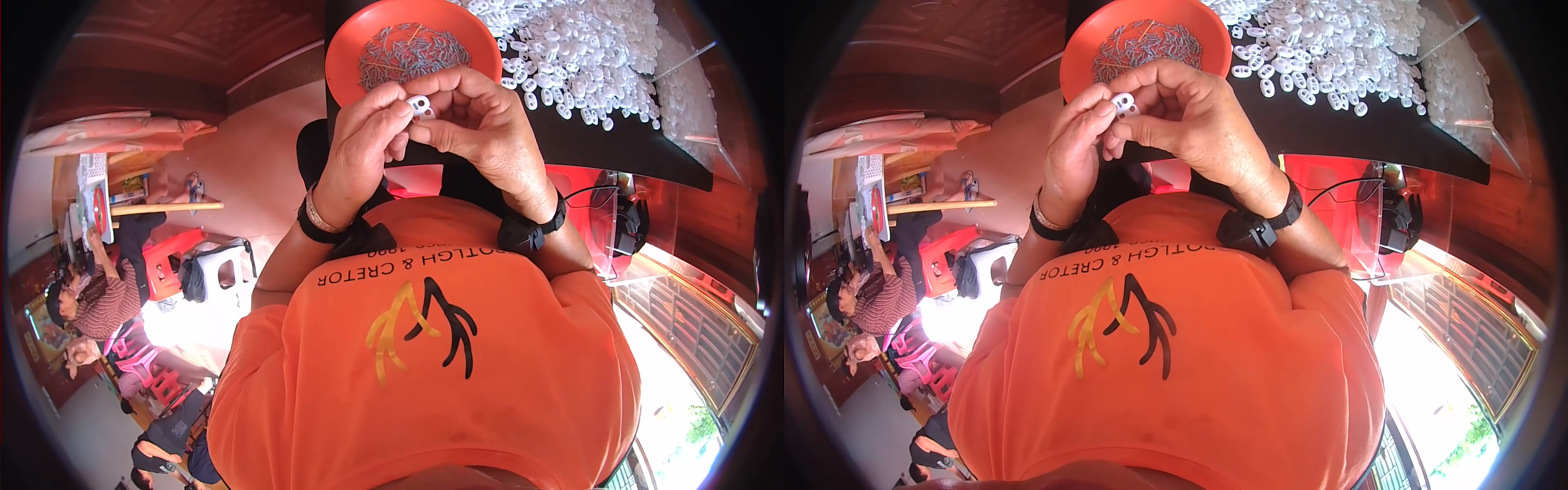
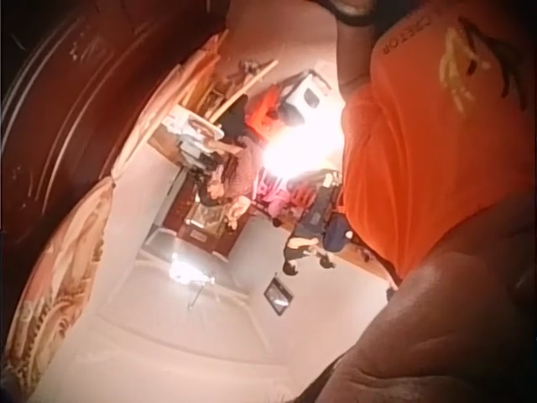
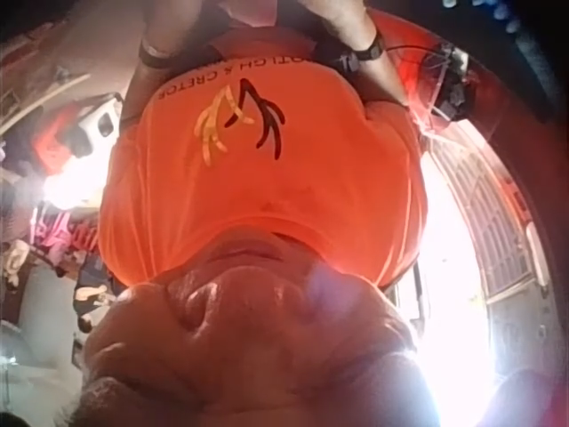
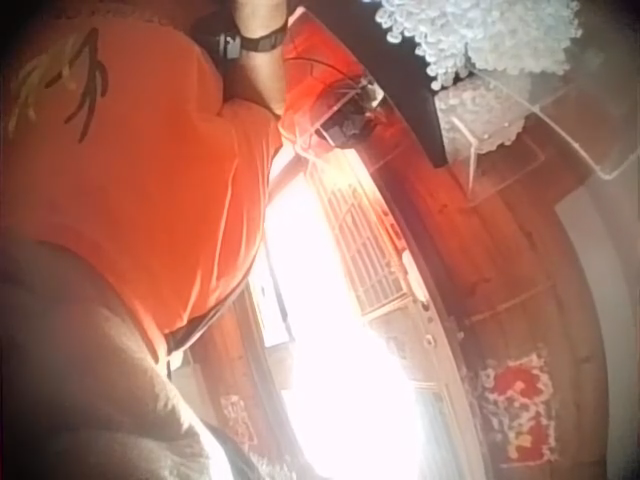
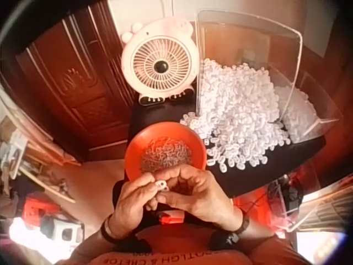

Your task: The person is inserting small metal clips into small white plastic components.

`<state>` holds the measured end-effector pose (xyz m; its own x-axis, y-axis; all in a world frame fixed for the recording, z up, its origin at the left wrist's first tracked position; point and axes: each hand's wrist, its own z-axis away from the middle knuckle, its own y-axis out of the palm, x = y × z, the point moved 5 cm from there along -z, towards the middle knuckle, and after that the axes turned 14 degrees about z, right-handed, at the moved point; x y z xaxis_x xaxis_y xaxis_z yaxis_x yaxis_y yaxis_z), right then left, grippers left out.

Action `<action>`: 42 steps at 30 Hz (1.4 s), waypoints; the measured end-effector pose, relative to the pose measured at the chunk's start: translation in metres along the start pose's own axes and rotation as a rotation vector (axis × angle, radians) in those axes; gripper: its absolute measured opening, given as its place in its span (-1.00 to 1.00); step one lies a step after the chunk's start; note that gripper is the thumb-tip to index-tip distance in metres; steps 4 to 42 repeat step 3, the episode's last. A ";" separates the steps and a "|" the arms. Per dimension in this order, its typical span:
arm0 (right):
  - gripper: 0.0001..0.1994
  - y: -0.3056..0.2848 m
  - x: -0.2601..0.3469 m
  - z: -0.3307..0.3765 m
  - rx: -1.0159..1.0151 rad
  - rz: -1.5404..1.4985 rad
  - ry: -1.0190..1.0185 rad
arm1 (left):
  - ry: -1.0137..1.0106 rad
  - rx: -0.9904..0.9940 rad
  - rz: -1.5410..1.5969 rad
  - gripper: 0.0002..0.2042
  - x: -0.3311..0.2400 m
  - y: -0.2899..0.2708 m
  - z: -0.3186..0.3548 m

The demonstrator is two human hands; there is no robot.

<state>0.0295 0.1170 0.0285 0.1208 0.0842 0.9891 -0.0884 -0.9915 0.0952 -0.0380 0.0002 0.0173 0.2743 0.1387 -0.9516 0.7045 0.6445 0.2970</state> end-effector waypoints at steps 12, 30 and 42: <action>-0.68 0.000 0.001 0.001 -0.008 0.047 -0.065 | 0.031 -0.018 0.027 -0.71 -0.001 0.001 0.001; -0.68 0.000 0.001 0.001 -0.008 0.047 -0.065 | 0.031 -0.018 0.027 -0.71 -0.001 0.001 0.001; -0.68 0.000 0.001 0.001 -0.008 0.047 -0.065 | 0.031 -0.018 0.027 -0.71 -0.001 0.001 0.001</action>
